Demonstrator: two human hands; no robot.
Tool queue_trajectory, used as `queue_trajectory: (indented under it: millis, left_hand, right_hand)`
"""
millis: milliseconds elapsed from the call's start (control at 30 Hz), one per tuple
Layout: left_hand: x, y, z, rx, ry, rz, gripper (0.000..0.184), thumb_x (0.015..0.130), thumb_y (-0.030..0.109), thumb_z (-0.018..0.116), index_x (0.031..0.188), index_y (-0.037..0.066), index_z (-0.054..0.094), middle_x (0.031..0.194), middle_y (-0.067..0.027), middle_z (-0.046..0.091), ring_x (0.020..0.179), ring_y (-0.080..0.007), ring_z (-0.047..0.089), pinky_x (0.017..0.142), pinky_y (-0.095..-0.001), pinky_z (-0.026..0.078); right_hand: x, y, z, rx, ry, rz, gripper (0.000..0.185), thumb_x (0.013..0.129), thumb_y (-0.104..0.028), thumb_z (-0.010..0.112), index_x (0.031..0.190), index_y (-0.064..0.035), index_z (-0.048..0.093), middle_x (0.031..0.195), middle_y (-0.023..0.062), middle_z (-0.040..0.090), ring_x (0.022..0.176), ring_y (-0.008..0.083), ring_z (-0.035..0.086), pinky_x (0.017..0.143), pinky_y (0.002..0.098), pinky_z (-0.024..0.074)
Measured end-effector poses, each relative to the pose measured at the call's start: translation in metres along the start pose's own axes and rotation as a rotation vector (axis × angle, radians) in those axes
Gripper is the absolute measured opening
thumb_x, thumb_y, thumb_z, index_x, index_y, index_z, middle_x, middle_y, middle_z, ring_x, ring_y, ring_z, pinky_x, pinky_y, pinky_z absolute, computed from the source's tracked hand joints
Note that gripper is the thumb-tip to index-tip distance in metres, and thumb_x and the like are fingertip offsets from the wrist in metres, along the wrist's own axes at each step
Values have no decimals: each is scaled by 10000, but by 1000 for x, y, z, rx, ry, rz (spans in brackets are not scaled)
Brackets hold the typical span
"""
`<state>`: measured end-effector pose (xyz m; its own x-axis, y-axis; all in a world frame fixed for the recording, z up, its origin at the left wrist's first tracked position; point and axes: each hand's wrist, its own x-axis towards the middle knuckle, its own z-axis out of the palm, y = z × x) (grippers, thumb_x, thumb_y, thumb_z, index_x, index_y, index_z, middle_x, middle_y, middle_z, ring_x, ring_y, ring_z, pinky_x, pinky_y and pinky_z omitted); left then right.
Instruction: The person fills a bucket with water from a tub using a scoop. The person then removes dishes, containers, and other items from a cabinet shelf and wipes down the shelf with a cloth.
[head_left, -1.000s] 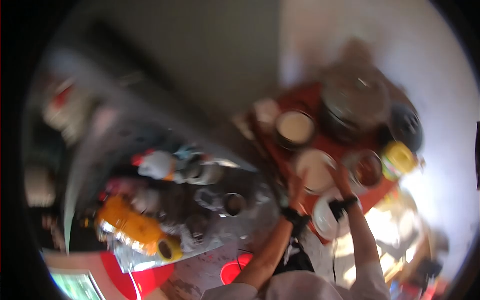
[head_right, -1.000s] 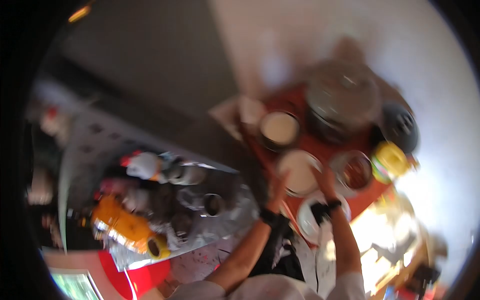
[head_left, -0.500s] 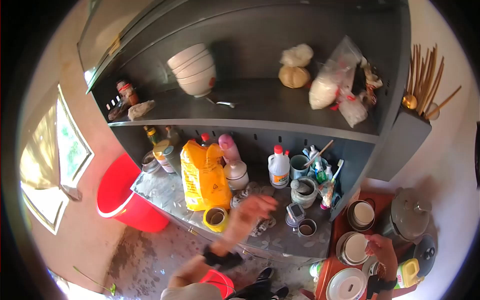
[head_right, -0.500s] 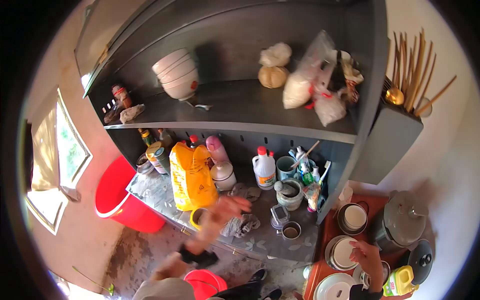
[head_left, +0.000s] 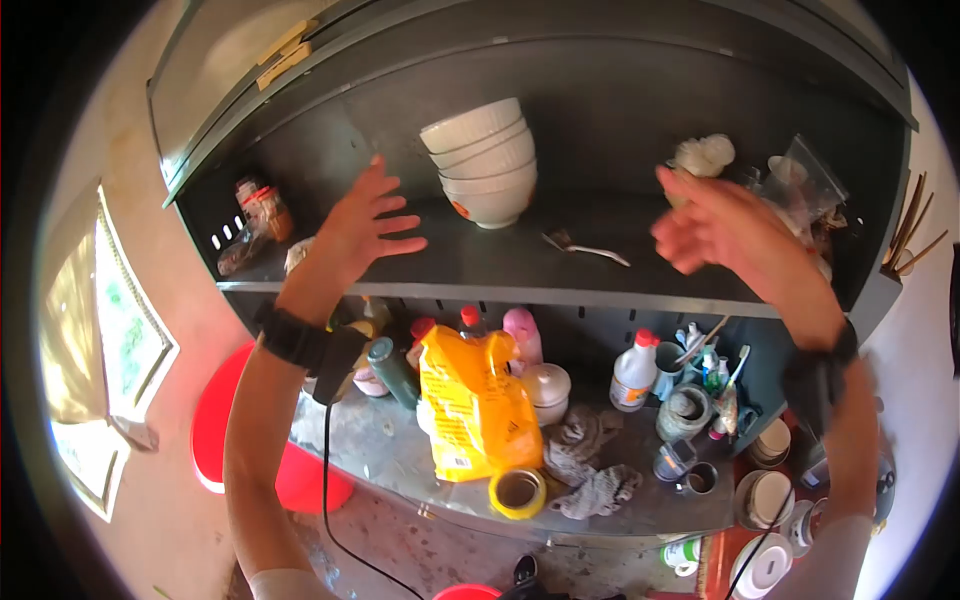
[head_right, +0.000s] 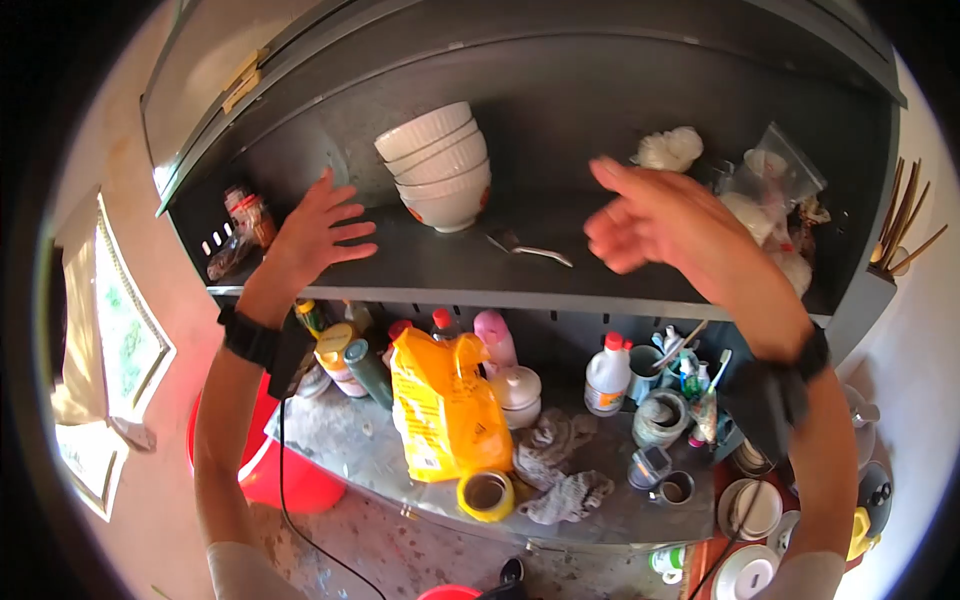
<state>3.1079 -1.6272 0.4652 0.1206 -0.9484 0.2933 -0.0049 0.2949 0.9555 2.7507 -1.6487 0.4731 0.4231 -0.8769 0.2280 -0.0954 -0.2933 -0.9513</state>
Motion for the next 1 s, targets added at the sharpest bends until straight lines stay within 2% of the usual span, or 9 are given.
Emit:
queue_trajectory:
  millis: [233,333,367,467,667,800,867,933,1000]
  left_hand:
    - [76,-9,-2,-145,-16,-246,991,684,706,411,1334,49,54,1335,-265,95,1192,-428,233,847,-567,362]
    - [102,-20,-14,-220,-332,-296,1008,683,729,365,1336,63,-17,1344,-270,27,1216,-447,159,834,-599,345]
    - [103,-20,-10,-215,-375,-301,968,692,736,324,1340,75,44,1335,-268,123,1164,-463,265,844,-602,328]
    - [107,-27,-1,-179,-492,-289,930,676,777,207,1326,112,190,1322,-208,244,1097,-459,349,852,-594,315]
    - [106,-29,12,-351,-446,-348,925,669,776,250,1308,107,229,1331,-155,267,1138,-422,330,850,-596,306]
    - [96,-18,16,-293,-393,-388,846,712,713,309,1294,103,251,1307,-147,297,1128,-386,349,808,-559,371]
    - [84,-14,31,-258,-359,-293,714,752,649,303,1275,163,289,1303,-96,304,1099,-328,374,805,-548,373]
    - [86,-14,24,-305,-288,-441,629,802,580,304,1266,156,298,1273,-96,336,1091,-312,381,830,-532,373]
    - [127,-39,-23,67,-601,117,564,830,518,335,1255,148,312,1250,-105,357,1072,-283,399,865,-493,369]
  right_hand:
    - [122,0,75,-52,154,29,1045,619,-741,459,1308,-2,193,1124,298,372,967,358,488,762,391,469]
    - [139,-5,90,-71,94,58,1093,561,-817,386,1342,-99,124,1238,337,233,1099,476,344,812,490,416]
    - [142,-1,91,-28,29,36,1078,567,-824,356,1345,-120,109,1292,318,163,1136,497,277,835,523,384]
    - [149,10,91,-2,-132,-158,948,661,-787,235,1338,-128,160,1352,159,212,1152,433,305,813,491,416]
    - [150,9,98,110,-64,-127,888,699,-748,276,1311,-105,241,1321,159,272,1185,355,305,810,554,389]
    - [125,17,92,53,-57,-363,793,755,-691,241,1265,-87,312,1258,161,363,1135,337,381,752,484,459]
    - [124,14,96,138,40,-338,716,759,-670,274,1127,-94,484,1046,144,522,776,277,568,565,391,492]
    - [114,13,88,79,60,-359,681,768,-653,286,1095,-97,504,1010,122,537,736,249,563,592,369,485]
    - [115,11,70,16,53,-389,648,777,-636,297,1064,-100,523,974,101,552,695,220,558,619,348,478]
